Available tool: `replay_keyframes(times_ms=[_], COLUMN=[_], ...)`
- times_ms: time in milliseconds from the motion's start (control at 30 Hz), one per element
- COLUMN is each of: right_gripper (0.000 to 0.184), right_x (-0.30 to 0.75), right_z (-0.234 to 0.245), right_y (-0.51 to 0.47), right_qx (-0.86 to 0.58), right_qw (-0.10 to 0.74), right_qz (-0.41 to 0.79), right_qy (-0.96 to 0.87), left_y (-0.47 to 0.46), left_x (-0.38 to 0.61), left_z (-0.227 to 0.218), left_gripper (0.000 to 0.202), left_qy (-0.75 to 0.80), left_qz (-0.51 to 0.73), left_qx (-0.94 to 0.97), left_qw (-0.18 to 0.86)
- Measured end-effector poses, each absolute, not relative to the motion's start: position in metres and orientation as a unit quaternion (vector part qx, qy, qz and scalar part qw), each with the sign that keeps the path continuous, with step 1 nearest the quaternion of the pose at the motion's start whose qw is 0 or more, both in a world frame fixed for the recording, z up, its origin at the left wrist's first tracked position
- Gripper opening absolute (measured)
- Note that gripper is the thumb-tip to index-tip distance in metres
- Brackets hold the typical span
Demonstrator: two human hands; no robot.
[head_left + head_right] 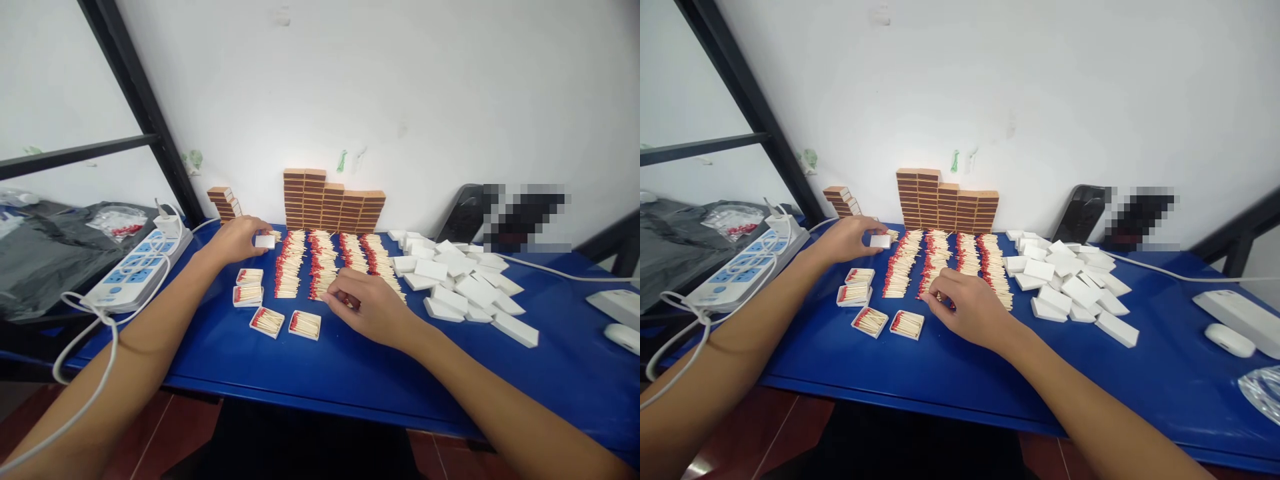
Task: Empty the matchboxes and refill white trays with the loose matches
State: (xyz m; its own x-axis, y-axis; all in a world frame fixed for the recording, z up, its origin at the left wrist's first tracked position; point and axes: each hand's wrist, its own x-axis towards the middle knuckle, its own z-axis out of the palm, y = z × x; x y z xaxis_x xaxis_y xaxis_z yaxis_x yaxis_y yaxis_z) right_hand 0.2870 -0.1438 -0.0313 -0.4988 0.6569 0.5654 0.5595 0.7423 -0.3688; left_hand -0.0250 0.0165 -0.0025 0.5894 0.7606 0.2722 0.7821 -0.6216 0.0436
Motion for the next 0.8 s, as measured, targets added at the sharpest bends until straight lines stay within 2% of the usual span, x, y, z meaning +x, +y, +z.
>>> replay_keyframes(times_ms=[567, 800], right_gripper=[0.018, 0.018], right_x=[0.288, 0.288], right_z=[-0.032, -0.031], right_y=[-0.143, -0.143], right_qx=[-0.348, -0.348], right_qw=[0.362, 0.359], right_qz=[0.066, 0.063], right_qy=[-0.862, -0.864], left_y=[0.018, 0.019], left_x=[-0.033, -0.036], left_z=[0.005, 0.009], left_gripper=[0.064, 0.059], left_qy=[-0.439, -0.432], left_qz=[-0.138, -0.164], left_qx=[-0.888, -0.887], left_qw=[-0.001, -0.006])
